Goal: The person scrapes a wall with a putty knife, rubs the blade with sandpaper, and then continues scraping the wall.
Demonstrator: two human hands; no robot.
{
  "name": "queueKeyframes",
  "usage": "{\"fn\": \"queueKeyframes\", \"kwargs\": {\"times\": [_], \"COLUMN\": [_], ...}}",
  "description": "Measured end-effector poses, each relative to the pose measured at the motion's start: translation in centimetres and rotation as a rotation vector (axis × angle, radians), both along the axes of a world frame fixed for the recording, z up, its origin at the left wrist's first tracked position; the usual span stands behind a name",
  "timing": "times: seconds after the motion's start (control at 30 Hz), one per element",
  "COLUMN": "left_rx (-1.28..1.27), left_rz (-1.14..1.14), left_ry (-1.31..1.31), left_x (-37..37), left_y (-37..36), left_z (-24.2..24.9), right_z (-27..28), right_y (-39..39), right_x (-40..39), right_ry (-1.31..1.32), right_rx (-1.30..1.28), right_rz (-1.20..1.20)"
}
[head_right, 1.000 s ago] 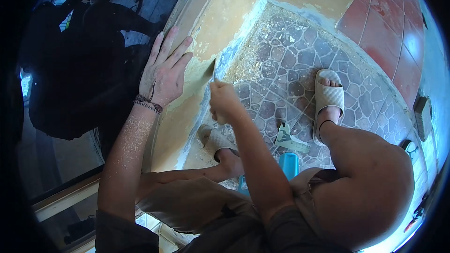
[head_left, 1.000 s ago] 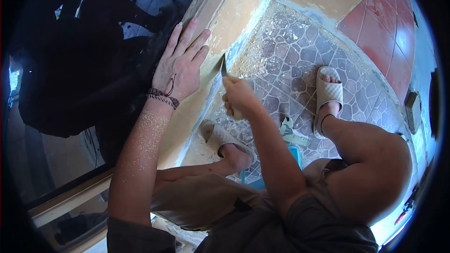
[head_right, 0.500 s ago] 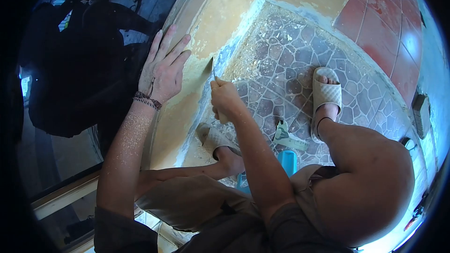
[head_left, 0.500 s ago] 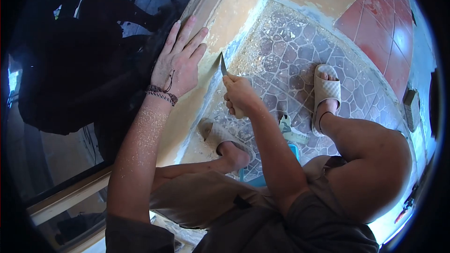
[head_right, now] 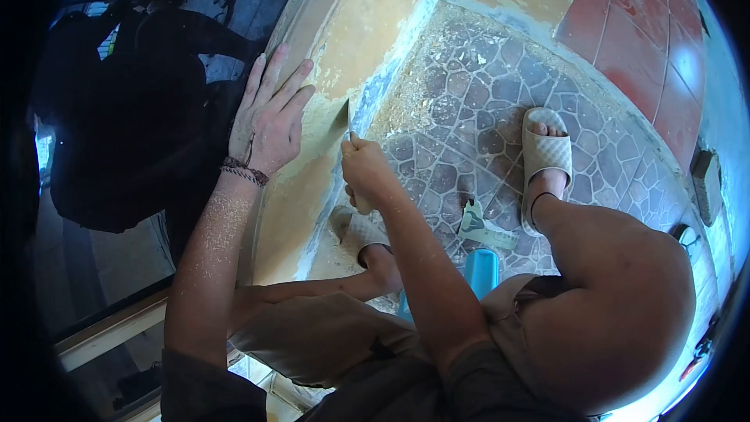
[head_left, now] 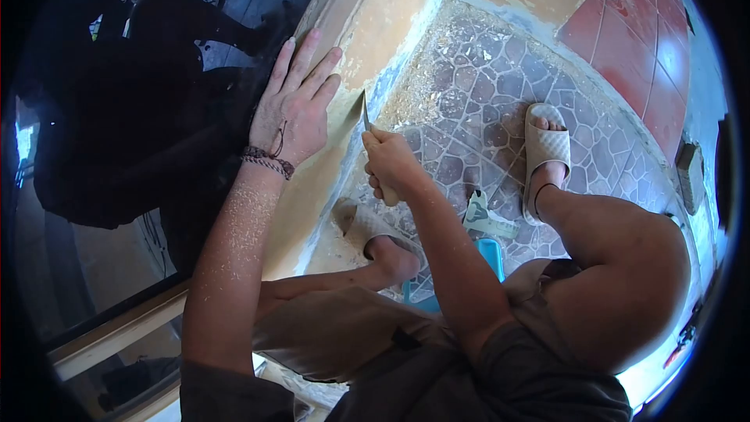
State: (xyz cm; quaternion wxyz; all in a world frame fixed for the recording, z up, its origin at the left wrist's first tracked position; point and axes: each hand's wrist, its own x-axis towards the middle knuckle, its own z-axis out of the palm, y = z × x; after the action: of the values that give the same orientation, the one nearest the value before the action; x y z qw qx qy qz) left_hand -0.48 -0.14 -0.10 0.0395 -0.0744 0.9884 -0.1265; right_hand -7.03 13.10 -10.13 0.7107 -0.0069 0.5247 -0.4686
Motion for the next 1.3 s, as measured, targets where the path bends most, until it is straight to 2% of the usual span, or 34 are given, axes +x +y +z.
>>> {"fn": "queueKeyframes", "kwargs": {"times": [0.13,0.23,0.27,0.37,0.4,0.5,0.63,0.77,0.8,0.9,1.0,1.2,1.3], "left_rx": [0.009,0.021,0.017,0.02,0.018,0.018,0.027,0.028,0.033,0.035,0.031,0.03,0.027], "left_rz": [0.016,0.02,0.024,0.022,0.025,0.035,0.027,0.035,0.037,0.02,0.02,0.015,0.019], "left_ry": [0.005,0.0,-0.004,-0.015,-0.014,-0.019,-0.013,-0.015,-0.016,-0.004,0.005,0.011,0.022], "left_x": [-0.3,0.1,0.1,-0.1,-0.1,-0.2,0.0,-0.2,-0.2,0.0,-0.1,0.0,0.0], "left_y": [0.0,0.2,0.2,0.1,0.0,0.1,-0.1,0.0,0.0,-0.2,-0.1,-0.1,0.0], "left_z": [0.2,0.1,0.1,0.0,0.0,0.2,0.0,0.2,0.1,0.0,0.0,-0.1,-0.1], "right_z": [1.6,-2.6,-3.3,-1.4,0.1,-3.2,-4.1,0.2,-0.1,-0.6,-0.8,0.3,0.1], "right_y": [-0.5,-1.7,-1.5,-0.6,-0.5,-1.6,-2.0,-2.3,-2.7,-3.0,-2.9,-3.0,-3.0], "right_x": [1.5,1.1,0.6,0.9,0.8,1.4,0.5,2.7,2.6,2.0,2.7,2.1,2.7], "right_ry": [0.06,0.078,-0.008,0.077,0.056,-0.007,-0.24,0.012,0.125,0.239,0.261,0.303,0.265], "right_rx": [-0.002,0.038,0.052,-0.045,-0.008,-0.07,-0.061,0.027,0.005,0.051,0.006,0.09,0.058], "right_rz": [-0.115,-0.115,-0.153,-0.065,-0.065,-0.164,-0.097,-0.217,-0.11,-0.017,-0.022,0.1,0.018]}}
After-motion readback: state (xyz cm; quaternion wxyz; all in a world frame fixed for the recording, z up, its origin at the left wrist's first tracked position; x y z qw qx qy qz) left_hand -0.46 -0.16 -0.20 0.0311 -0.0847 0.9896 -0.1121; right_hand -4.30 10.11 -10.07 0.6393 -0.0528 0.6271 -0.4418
